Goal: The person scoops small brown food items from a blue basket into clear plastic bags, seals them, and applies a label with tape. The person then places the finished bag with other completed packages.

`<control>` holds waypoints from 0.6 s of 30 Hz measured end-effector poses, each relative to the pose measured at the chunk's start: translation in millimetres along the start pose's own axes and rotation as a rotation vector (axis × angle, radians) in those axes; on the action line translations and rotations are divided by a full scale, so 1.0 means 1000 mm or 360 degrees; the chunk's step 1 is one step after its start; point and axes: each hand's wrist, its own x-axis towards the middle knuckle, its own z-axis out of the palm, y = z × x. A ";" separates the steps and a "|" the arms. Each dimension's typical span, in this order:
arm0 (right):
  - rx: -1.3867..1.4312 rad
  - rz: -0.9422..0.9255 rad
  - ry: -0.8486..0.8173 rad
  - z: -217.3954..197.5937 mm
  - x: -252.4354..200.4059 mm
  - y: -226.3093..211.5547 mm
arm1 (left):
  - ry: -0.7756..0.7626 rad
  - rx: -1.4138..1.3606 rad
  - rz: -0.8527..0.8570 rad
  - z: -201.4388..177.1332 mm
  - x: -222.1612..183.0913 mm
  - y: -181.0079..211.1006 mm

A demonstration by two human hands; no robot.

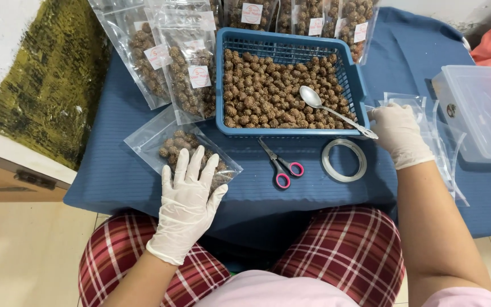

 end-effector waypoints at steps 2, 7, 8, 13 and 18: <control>0.0093 0.0008 0.0026 -0.003 -0.009 0.000 | 0.0008 -0.0055 0.0005 -0.003 -0.002 -0.001; 0.0370 -0.0232 0.0445 0.009 -0.010 0.018 | 0.0027 -0.0215 0.0037 -0.007 -0.003 -0.004; 0.0519 -0.0216 0.0522 0.008 -0.014 0.020 | 0.0035 -0.0209 0.0038 -0.007 -0.003 -0.005; 0.1144 -0.0035 0.0582 0.006 -0.037 0.009 | 0.0020 -0.0275 0.0024 -0.006 -0.002 -0.005; 0.1882 -0.0223 0.1077 -0.019 -0.067 -0.008 | 0.0004 -0.0280 -0.0006 -0.010 -0.002 -0.006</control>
